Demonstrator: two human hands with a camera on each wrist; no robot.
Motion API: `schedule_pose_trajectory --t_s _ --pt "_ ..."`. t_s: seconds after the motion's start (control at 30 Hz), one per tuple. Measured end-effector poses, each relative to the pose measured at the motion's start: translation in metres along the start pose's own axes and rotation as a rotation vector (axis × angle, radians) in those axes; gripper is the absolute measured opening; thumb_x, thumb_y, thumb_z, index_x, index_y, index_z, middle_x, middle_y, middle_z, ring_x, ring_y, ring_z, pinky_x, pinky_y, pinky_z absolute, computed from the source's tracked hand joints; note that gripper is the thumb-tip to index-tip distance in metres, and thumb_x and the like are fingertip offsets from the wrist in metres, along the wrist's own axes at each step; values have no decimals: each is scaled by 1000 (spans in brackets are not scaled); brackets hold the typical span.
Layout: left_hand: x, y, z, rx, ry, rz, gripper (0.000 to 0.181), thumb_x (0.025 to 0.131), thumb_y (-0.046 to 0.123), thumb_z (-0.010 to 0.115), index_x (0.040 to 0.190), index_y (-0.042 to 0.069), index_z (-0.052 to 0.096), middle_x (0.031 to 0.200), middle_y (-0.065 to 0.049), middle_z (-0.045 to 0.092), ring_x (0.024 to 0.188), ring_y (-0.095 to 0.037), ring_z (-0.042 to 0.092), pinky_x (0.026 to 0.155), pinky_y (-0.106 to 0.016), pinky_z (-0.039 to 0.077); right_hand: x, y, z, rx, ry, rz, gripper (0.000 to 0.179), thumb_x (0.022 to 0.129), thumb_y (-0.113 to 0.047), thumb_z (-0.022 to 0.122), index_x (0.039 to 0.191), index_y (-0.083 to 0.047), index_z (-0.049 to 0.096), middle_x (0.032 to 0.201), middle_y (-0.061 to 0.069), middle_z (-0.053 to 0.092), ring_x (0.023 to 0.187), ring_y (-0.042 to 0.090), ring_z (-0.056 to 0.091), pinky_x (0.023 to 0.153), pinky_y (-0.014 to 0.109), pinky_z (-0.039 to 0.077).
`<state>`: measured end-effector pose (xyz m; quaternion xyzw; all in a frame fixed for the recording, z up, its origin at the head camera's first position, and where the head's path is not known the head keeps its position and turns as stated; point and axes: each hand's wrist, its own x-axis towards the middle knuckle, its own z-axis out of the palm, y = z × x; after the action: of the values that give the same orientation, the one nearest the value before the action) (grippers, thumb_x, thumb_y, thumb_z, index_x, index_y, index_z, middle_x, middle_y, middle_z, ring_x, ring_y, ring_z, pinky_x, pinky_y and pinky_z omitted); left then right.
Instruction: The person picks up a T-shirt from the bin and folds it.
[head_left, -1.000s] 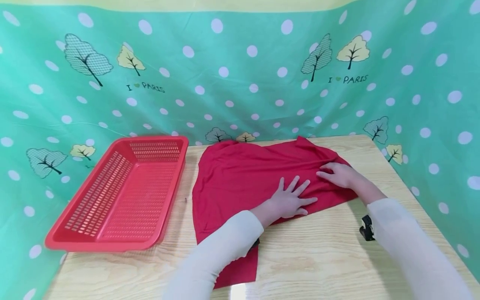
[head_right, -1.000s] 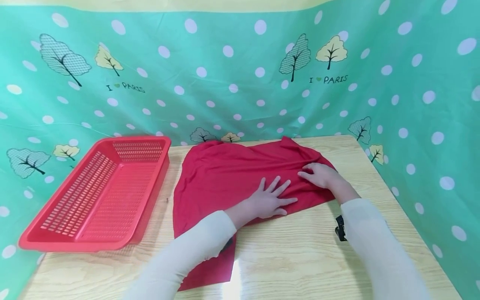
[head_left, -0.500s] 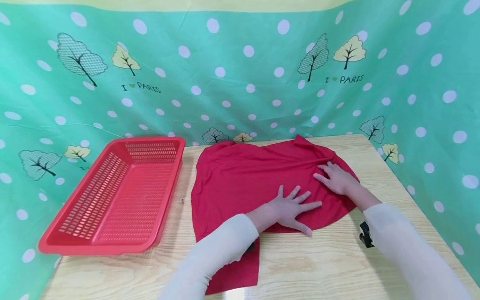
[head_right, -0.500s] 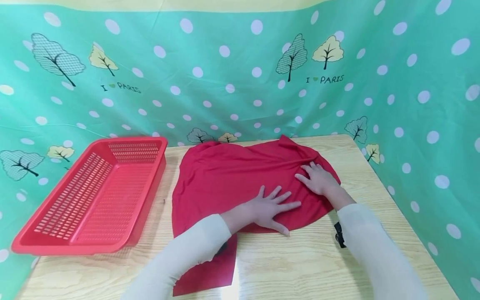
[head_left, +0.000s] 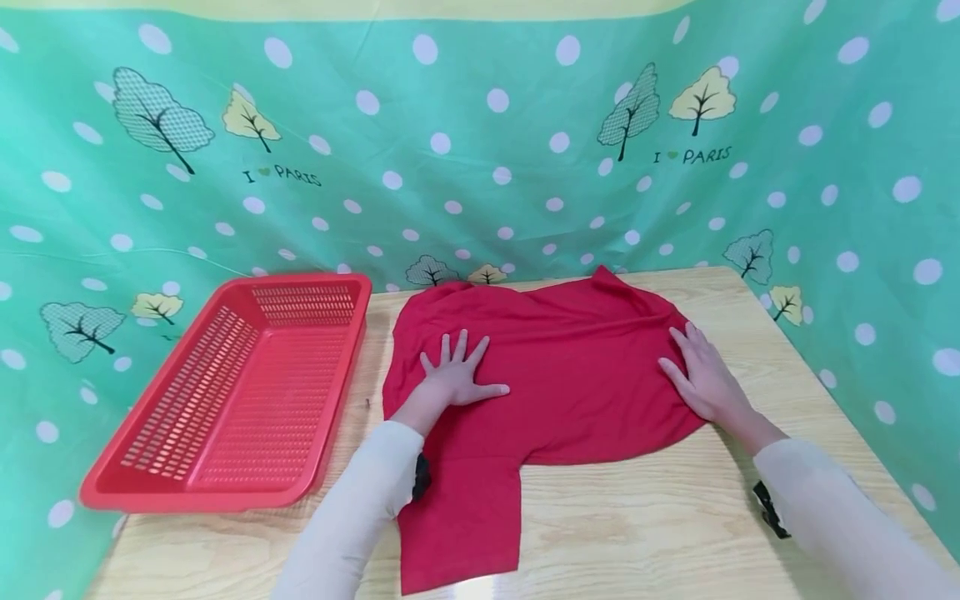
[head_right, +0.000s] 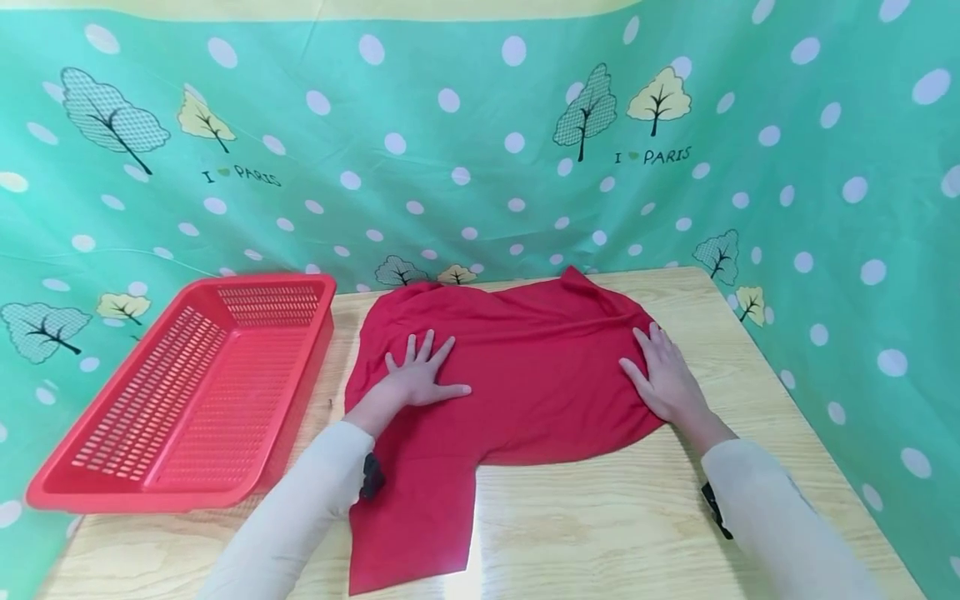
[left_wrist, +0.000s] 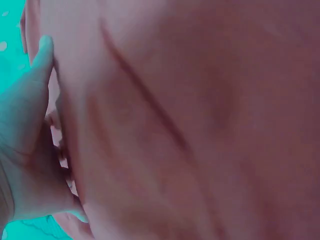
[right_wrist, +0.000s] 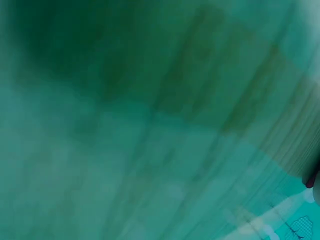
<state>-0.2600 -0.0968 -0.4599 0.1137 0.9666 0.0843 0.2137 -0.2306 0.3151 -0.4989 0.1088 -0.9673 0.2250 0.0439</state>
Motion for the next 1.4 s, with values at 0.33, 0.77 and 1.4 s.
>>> schedule_pose_trajectory --t_s 0.33,0.77,1.4 --pt "2 -15 1 -20 25 -38 100 75 76 49 150 35 -2 158 -6 -13 144 -38 -14 106 -71 0 -25 14 -5 -45 2 35 77 96 -45 43 151 -7 4 154 28 1 143 43 0 113 60 3" --pt "-9 -20 -6 -60 62 3 107 73 71 59 151 29 -1 159 -9 -8 143 -39 -15 104 -73 0 6 -34 -9 -223 -76 -40 69 94 -53 42 150 -16 23 157 20 3 143 42 3 111 62 4" --pt "-21 -31 -16 -161 85 -4 113 69 61 71 152 23 4 157 -16 7 143 -45 1 104 -72 14 6 -53 -30 -280 -253 -9 70 90 -49 52 137 1 42 141 35 34 128 52 33 100 63 34"
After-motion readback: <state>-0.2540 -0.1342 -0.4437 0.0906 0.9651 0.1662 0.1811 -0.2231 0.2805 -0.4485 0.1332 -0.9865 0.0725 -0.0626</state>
